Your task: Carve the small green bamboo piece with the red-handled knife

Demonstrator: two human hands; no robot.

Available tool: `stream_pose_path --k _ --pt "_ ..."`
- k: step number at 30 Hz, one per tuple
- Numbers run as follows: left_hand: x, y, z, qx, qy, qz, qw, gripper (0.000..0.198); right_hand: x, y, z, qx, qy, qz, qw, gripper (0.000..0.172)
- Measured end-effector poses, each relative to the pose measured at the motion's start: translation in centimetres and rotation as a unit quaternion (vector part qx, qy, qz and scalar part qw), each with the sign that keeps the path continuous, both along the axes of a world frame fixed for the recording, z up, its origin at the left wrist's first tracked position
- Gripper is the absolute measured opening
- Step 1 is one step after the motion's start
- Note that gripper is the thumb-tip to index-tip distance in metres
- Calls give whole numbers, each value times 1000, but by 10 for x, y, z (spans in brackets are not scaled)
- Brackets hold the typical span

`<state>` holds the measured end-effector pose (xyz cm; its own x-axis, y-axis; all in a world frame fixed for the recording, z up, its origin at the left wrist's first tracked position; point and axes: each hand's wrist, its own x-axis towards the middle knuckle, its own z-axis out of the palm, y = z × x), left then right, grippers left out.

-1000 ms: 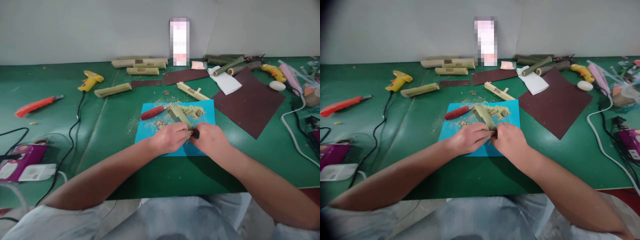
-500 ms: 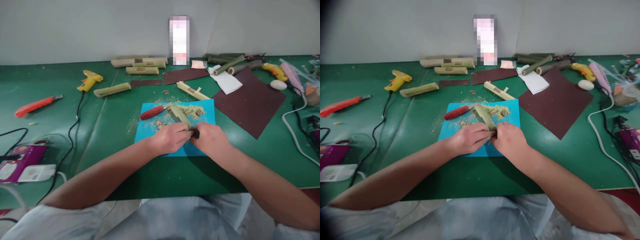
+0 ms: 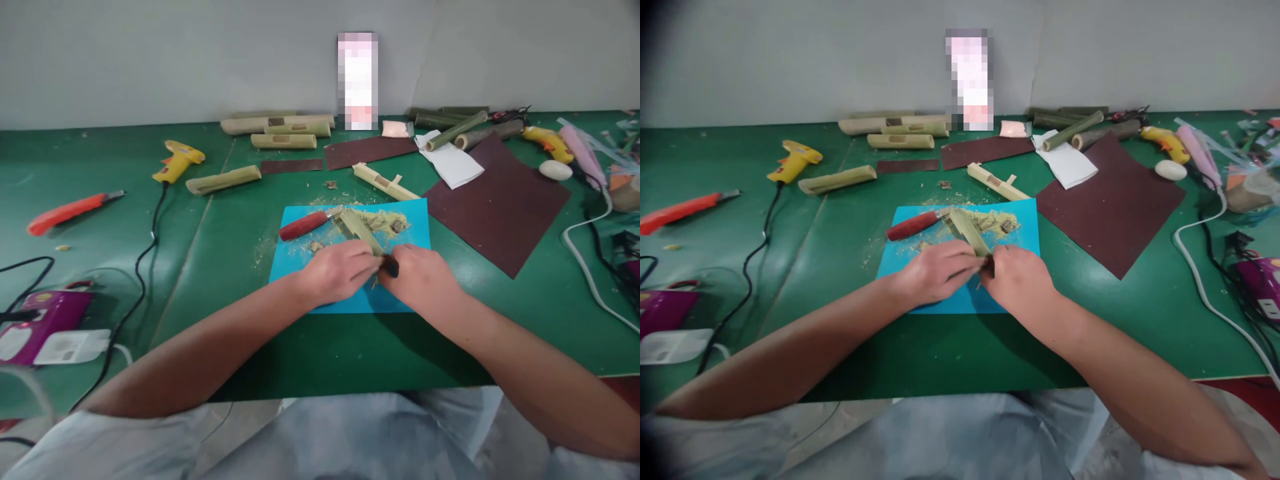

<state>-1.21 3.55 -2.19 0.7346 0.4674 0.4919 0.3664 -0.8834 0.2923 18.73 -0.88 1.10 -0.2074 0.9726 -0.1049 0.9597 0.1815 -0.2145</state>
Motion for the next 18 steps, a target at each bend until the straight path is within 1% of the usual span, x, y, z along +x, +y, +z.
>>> stream_pose_path --k 1,4,6,7,9,10,13,14,18 --pt "-4 6 -2 11 -5 25 1000 26 0 0 1 1 -1 -3 1000 22" --pt "-19 30 -7 32 -30 129 991 25 -1 -1 3 -1 -5 -7 1000 21" --pt "-27 43 -9 28 -41 177 983 24 -2 -2 5 -3 -8 -6 1000 20" --pt "-29 46 -9 26 -42 191 980 23 -2 -2 6 -4 -10 -7 1000 20" --pt "-30 47 -9 21 -45 194 980 24 -2 -2 8 -9 -13 -11 1000 20" --pt "-28 45 -8 16 -45 182 982 24 -2 -2 8 -10 -13 -13 1000 20" --pt "-20 34 -4 -1 -33 104 994 24 -2 -1 9 -15 -7 -14 1000 19" --pt "-17 31 -3 -1 -30 90 995 24 -2 -1 8 -15 -5 -13 1000 19" --pt "-9 19 0 28 -28 106 994 26 0 0 4 -12 -5 -16 1000 19"
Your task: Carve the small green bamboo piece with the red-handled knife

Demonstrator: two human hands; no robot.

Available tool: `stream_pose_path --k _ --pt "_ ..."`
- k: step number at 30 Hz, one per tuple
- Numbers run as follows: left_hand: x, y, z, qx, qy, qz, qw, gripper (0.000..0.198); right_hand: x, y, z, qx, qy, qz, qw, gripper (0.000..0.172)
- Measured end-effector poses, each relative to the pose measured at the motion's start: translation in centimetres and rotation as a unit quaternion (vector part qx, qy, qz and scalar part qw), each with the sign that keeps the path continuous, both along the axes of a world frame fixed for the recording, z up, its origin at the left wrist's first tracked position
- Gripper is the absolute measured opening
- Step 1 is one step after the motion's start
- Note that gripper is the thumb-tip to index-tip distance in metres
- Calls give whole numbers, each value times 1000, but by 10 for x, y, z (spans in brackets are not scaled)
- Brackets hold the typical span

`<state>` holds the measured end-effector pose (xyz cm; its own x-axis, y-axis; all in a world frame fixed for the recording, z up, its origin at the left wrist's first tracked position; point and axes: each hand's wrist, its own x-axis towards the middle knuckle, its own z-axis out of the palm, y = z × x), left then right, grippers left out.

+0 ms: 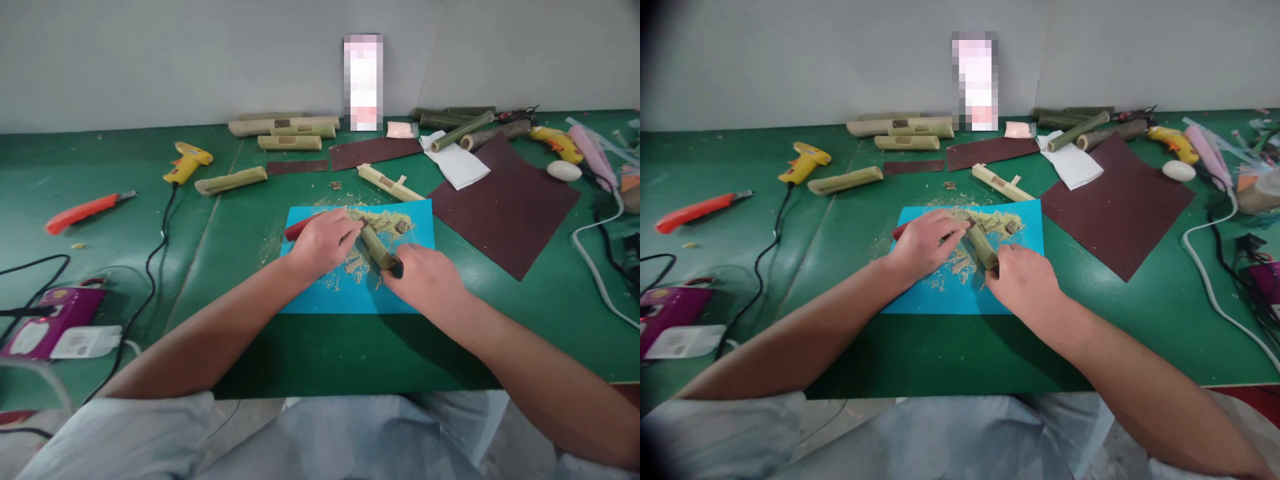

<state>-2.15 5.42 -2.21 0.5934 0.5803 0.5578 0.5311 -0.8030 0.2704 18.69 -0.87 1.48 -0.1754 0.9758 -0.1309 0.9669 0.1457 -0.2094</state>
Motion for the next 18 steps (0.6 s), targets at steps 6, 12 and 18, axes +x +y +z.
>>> stream_pose_path --k 6,12,18 --pt "4 -10 1 11 28 -42 999 29 1 0 -3 3 -1 -2 1000 23" --pt "5 -8 0 13 52 -69 996 32 0 0 -2 4 3 6 1000 23" --pt "2 -3 2 39 46 -29 998 31 -2 -1 -1 -7 7 -2 1000 20"
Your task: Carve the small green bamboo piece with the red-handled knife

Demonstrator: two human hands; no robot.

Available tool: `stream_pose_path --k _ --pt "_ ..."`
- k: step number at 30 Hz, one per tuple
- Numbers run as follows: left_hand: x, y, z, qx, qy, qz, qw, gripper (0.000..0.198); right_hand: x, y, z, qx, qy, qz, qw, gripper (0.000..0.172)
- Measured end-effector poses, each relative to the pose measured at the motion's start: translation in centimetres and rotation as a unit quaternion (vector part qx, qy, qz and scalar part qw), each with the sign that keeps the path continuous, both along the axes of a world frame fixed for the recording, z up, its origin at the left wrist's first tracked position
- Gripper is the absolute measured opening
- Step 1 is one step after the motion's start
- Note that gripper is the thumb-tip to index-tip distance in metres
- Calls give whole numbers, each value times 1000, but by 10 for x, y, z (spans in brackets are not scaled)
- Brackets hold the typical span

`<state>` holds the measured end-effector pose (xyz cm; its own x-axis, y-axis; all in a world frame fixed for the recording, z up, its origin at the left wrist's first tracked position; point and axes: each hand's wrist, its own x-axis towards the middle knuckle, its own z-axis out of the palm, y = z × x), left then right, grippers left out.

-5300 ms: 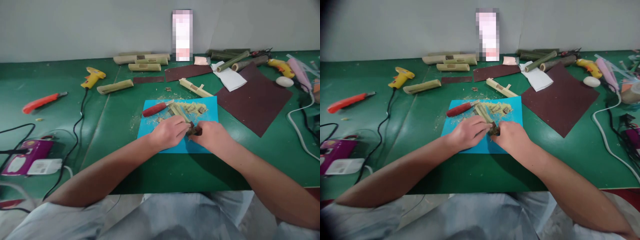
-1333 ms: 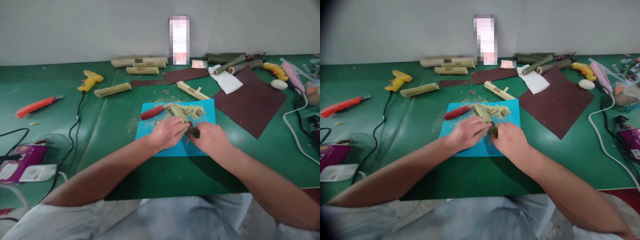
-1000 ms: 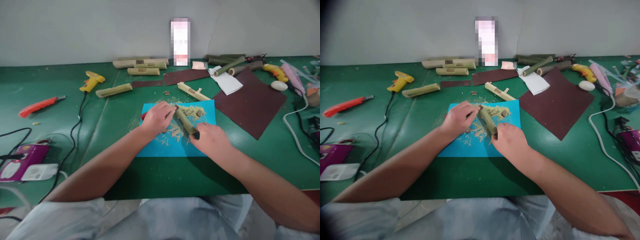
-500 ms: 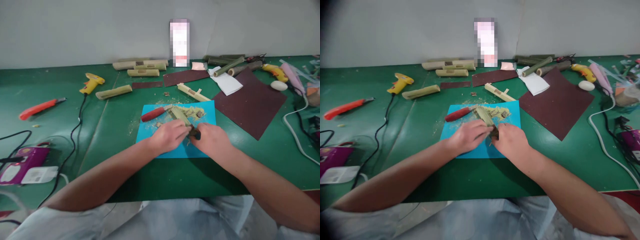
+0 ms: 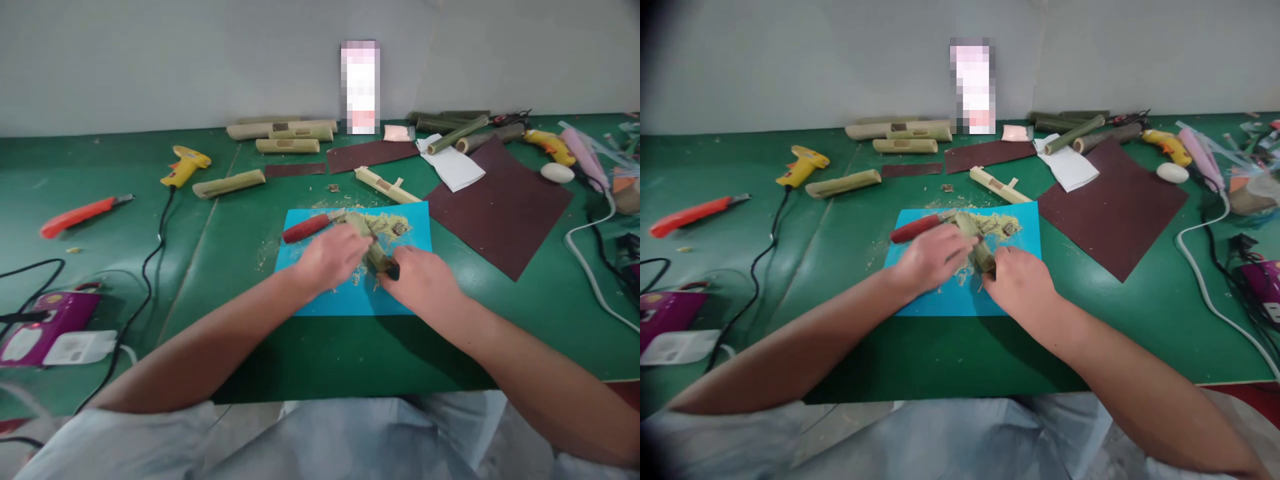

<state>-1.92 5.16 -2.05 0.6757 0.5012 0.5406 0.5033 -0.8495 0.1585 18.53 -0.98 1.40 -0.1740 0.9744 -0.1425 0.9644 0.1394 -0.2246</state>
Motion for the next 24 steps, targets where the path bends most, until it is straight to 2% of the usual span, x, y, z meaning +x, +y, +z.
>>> stream_pose_path --k 2,6,10,13,17,21,24 --pt "1 0 0 1 16 -33 999 31 -1 0 -1 3 5 0 1000 21" --pt "4 -1 1 5 -7 6 1000 32 -1 -1 -2 0 5 1 1000 20" --pt "6 -2 1 -34 10 -35 999 31 -1 -1 -2 4 6 0 1000 20" --pt "4 -2 -1 -15 -18 -1 1000 29 0 -1 -1 -1 1 -4 1000 20" --pt "1 -1 -3 -23 -7 -20 1000 27 0 0 -2 2 3 2 1000 22" --pt "2 0 -3 -9 -24 19 1000 28 0 1 -2 3 -1 0 1000 21" --pt "3 -1 -2 -21 0 -11 1000 30 0 0 -1 2 -2 3 1000 23"
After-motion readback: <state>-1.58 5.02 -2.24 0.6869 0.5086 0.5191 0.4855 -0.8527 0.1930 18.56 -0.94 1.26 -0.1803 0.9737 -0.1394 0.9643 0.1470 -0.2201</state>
